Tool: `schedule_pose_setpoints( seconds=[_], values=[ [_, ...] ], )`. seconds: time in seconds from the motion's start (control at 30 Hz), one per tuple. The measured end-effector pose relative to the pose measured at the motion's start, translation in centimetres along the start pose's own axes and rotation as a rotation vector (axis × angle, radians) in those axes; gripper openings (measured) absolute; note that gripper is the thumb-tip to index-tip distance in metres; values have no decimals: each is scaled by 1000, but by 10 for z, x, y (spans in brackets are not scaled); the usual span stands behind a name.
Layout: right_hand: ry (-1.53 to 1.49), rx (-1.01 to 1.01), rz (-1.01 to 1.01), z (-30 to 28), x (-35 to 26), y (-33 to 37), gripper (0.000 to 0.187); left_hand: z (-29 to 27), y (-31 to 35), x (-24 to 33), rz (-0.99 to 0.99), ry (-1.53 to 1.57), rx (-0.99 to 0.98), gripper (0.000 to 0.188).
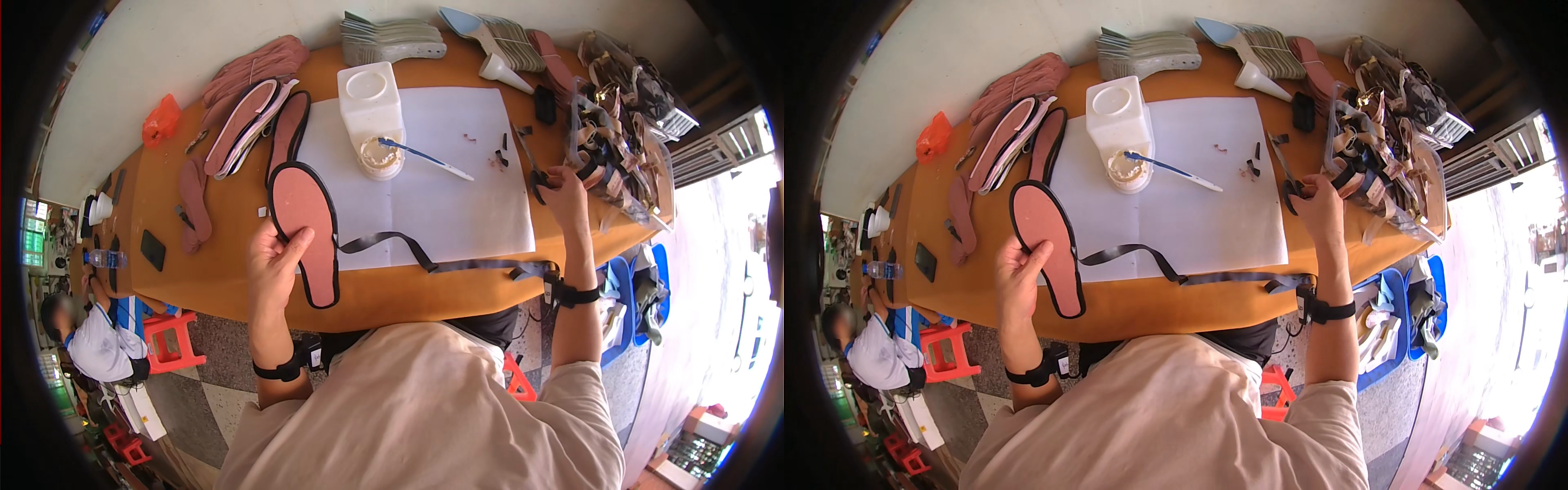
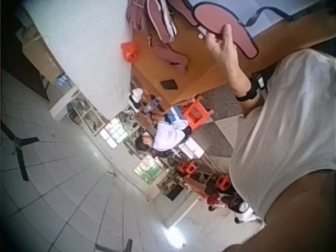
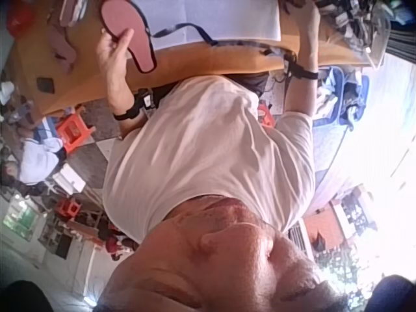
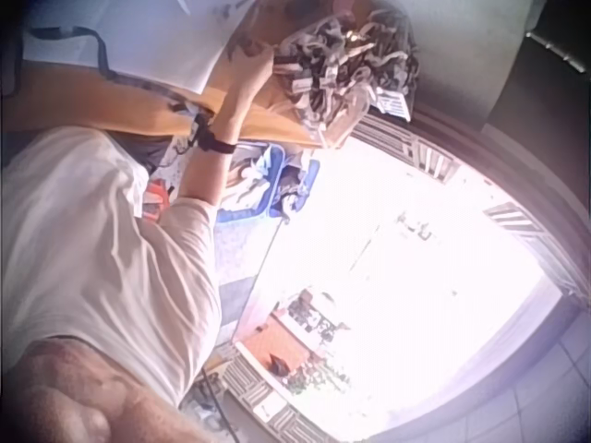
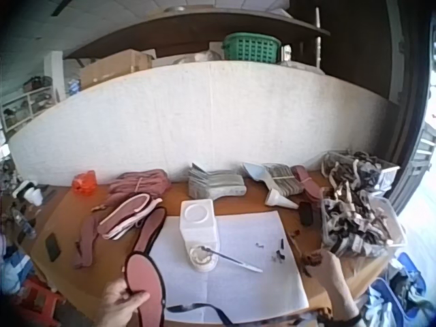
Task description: Apply adhesive to the edges of pink shoe insoles and attach a black binding strip.
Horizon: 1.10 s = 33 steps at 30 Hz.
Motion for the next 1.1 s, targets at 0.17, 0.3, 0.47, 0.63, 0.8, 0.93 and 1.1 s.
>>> schedule_pose_setpoints(
  seconds=[0.17,0.3,0.47,0.63,0.8,0.93,1.1],
  values=[
    [108,63,-100,1,-17,14,41,-1,-1,-1,-4,17,2,20],
    [204,99,-94,-1,-25,23,37,-2,-1,-3,-8,24,-1,20],
    [242,126,-100,-2,-29,32,32,-3,-1,-5,-2,10,-3,20],
    [255,167,-188,-2,-29,40,29,-5,0,-6,0,19,-5,20],
    [227,244,-295,1,-24,42,25,-4,0,-5,11,11,-4,20],
    [192,491,-358,-6,-19,48,20,-4,1,-4,8,9,10,19],
    [-118,620,65,-15,14,48,23,-7,2,-6,-7,4,27,17]
  ],
)
Point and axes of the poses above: each hand's wrist, its own y-axis away from the middle knuckle, its own z-axis out of the palm, x = y × z, the point moved 3 cm from there along -y, towards the middle knuckle, and after that the axes turned 10 degrees about -x, right-handed, at the moved point
